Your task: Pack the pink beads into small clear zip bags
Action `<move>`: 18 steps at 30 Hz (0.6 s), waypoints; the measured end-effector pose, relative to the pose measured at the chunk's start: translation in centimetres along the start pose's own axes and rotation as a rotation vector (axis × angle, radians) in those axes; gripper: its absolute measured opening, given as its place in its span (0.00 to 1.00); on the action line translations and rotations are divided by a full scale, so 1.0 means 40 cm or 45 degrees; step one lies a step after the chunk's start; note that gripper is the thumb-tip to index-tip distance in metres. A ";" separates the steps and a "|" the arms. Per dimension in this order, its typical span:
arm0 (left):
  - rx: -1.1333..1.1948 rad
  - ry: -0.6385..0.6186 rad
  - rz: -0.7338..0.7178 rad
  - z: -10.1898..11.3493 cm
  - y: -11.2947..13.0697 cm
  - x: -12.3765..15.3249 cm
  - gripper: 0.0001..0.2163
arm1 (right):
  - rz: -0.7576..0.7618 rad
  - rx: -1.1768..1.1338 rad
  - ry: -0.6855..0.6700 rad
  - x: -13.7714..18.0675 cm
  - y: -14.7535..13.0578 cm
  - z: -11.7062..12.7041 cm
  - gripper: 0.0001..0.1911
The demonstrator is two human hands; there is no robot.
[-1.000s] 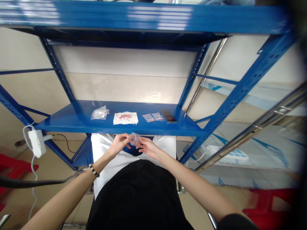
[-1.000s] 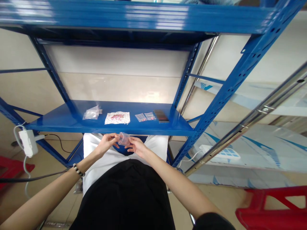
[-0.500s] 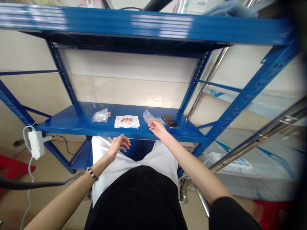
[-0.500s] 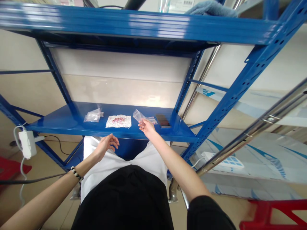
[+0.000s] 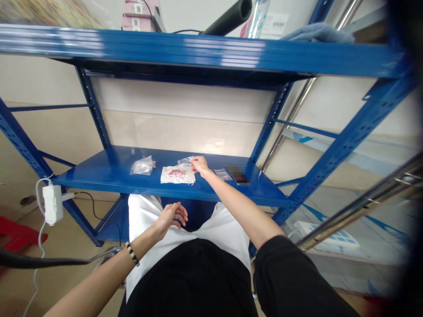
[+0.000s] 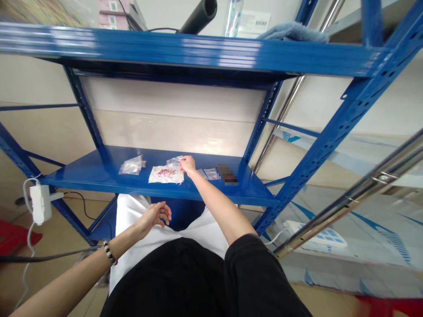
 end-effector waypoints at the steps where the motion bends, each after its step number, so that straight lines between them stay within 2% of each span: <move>1: -0.009 -0.006 -0.001 -0.003 -0.004 0.002 0.22 | 0.037 0.102 -0.013 -0.003 -0.010 -0.002 0.07; 6: -0.035 -0.025 0.002 -0.014 -0.001 0.002 0.24 | 0.278 0.584 -0.080 -0.014 -0.085 -0.005 0.08; 10: -0.043 0.002 0.022 -0.016 0.010 -0.008 0.23 | 0.444 0.859 -0.132 -0.011 -0.141 -0.006 0.10; 16: -0.120 0.023 0.034 -0.009 -0.006 -0.005 0.23 | 0.535 1.059 -0.184 0.004 -0.154 -0.017 0.12; 18: -0.249 0.069 -0.045 -0.007 0.005 0.003 0.25 | 0.542 1.091 -0.190 0.005 -0.149 -0.021 0.12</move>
Point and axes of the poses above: each hand's wrist, its own x-axis away from the middle knuckle, its own z-axis out of the back of the hand, y = z × x, the point moved 1 cm from there along -x, towards the middle knuckle, and after that the axes turned 3 degrees about -y, right-handed, at the moved point
